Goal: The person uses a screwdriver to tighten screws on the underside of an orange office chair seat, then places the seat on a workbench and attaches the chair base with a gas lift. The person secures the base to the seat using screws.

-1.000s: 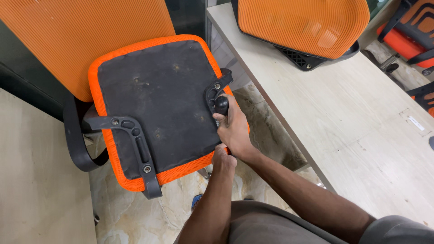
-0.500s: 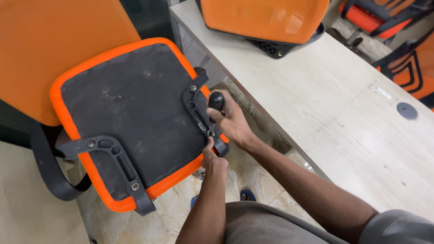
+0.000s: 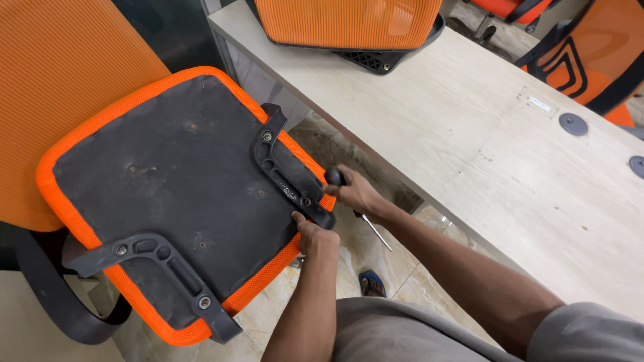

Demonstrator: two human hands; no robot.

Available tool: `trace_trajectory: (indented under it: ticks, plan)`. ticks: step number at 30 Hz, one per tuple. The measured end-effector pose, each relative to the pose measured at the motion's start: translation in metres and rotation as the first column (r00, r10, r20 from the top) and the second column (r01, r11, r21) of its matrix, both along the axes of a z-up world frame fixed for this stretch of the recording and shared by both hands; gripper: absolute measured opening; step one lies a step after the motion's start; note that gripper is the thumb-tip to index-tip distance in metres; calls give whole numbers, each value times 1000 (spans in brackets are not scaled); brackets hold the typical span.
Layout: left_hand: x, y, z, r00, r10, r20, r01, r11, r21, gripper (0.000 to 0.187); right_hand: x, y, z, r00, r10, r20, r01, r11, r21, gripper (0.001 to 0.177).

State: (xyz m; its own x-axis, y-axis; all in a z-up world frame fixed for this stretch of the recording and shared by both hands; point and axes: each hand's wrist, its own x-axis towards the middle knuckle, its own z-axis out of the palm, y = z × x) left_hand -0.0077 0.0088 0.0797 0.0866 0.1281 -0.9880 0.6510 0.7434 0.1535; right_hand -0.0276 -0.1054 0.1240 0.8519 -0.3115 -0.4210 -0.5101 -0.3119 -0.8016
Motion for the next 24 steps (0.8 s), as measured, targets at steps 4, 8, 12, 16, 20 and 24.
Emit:
trace_trajectory:
  ticks: [4, 8, 12, 16, 20, 24]
  plan:
    - [1, 2, -4, 993, -17, 113, 22, 999, -40, 70, -11, 4, -42, 998, -51, -22, 54, 982, 183, 32]
    - [6, 2, -20, 984, 9, 180, 15, 991, -133, 65, -9, 11, -63, 962, -265, -62, 272, 927, 258, 29]
    - [12, -1, -61, 982, -29, 186, 73, 969, -235, 62, -2, 21, -77, 921, -378, -97, 389, 876, 286, 31]
    - [23, -7, -120, 922, -133, 364, 296, 849, -439, 56, -2, 21, -88, 890, -425, -164, 454, 797, 399, 34]
    - [33, -12, -154, 834, -287, 471, 500, 753, -428, 48, 1, 16, -95, 872, -456, -181, 487, 766, 419, 35]
    - [34, -5, -137, 777, -543, 318, 629, 684, -369, 56, 3, 7, -95, 826, -512, -235, 563, 726, 395, 33]
